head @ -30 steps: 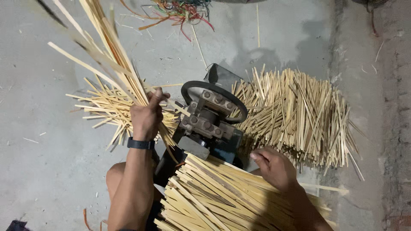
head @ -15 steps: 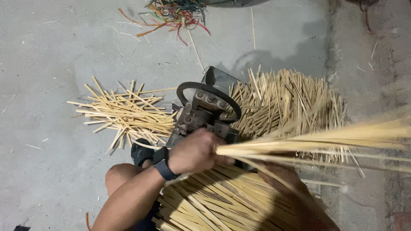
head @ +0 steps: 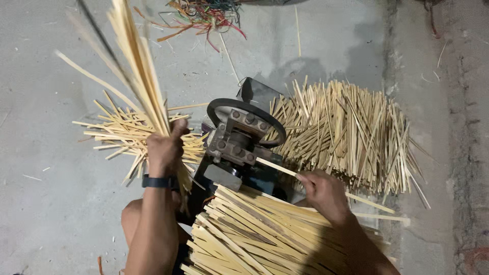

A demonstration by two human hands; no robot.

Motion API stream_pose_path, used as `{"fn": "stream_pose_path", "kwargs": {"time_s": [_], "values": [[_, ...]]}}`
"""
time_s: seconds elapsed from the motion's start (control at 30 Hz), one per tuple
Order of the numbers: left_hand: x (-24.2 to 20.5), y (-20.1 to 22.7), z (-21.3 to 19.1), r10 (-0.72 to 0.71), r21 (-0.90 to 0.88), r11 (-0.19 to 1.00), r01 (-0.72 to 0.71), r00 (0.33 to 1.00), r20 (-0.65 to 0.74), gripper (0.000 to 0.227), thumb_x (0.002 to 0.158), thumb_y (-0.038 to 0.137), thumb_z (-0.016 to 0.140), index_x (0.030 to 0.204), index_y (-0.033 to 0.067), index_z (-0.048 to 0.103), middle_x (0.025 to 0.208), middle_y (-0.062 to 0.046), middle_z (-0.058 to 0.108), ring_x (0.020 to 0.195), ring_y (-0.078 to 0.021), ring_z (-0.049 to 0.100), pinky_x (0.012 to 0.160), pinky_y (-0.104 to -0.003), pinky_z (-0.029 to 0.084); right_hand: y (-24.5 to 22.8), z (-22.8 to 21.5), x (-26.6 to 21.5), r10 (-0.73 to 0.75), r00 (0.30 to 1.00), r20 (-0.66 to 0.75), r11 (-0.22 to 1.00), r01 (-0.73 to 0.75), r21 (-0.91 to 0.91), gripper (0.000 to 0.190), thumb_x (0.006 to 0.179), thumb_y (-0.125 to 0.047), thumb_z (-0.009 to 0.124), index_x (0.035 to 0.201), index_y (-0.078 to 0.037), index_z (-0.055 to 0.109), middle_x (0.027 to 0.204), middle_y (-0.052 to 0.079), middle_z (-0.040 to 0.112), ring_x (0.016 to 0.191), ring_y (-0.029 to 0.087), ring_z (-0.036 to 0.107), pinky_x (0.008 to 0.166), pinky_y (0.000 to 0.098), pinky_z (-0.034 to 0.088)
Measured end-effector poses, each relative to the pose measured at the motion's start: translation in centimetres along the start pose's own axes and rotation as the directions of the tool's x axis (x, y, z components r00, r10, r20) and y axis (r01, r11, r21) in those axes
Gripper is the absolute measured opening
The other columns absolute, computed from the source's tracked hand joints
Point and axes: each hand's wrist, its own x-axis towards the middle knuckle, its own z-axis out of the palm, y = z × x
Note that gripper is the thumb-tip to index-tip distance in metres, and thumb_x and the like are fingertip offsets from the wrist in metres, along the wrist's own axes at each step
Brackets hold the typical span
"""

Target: The person feeds bamboo strips into a thinning machine by hand while holding a bundle of strips.

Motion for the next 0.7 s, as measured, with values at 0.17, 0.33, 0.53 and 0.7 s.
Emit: {"fn": "stream_pose_path", "kwargs": {"time_s": [0.17,0.33,0.53,0.7], "values": [[1.4,-1.9,0.4,-0.125,-0.055,0.99,0.129,0.99,0.065,0.048,0.084,0.048,0.08,0.09,0.0007,0.074,0.054,0.002,0.05,0.039,-0.0061,0.044,0.034,-0.024,0.037,-2.8,-1.1,1.0,-0.006,0.999,0.039,0.999,0.004,0.05,0.026,0.1,-0.023,0.058,0.106,-0.009,0.08,0.082,0.015,0.077,0.055,0.019,0.071,0.049,0.0343,0.057],[2.6,-2.5,-0.2,0.37,-0.064,0.925,-0.374,0.927,-0.06,0.051,0.085,0.045,0.085,0.107,0.0009,0.071,0.08,0.002,0.066,0.064,-0.005,0.061,0.055,-0.024,0.05,-3.7,-1.9,0.0,0.193,0.954,0.229,0.981,-0.192,-0.026,0.025,0.098,-0.028,0.063,0.111,-0.014,0.079,0.09,0.012,0.079,0.066,0.023,0.075,0.061,0.0403,0.06],[4.9,-4.3,-0.5,0.163,0.406,0.911,-0.075,0.969,-0.187,0.048,0.078,0.033,0.094,0.11,0.0016,0.076,0.075,-0.011,0.073,0.06,-0.0183,0.061,0.055,-0.032,0.05,1.3,1.7,-3.0,-0.045,0.866,0.498,0.95,-0.117,0.29,0.029,0.089,-0.027,0.075,0.104,-0.002,0.077,0.096,0.013,0.077,0.089,0.023,0.073,0.081,0.0359,0.059],[5.3,-5.0,-3.0,0.596,0.304,0.802,-0.513,0.713,-0.369,0.04,0.082,-0.002,0.071,0.122,-0.0025,0.069,0.095,-0.012,0.072,0.078,-0.0173,0.069,0.068,-0.033,0.057,6.1,5.2,-4.3,-0.09,0.9,0.427,0.838,-0.163,0.52,0.023,0.087,-0.02,0.077,0.094,0.002,0.079,0.09,0.016,0.079,0.084,0.025,0.076,0.075,0.036,0.062]]}}
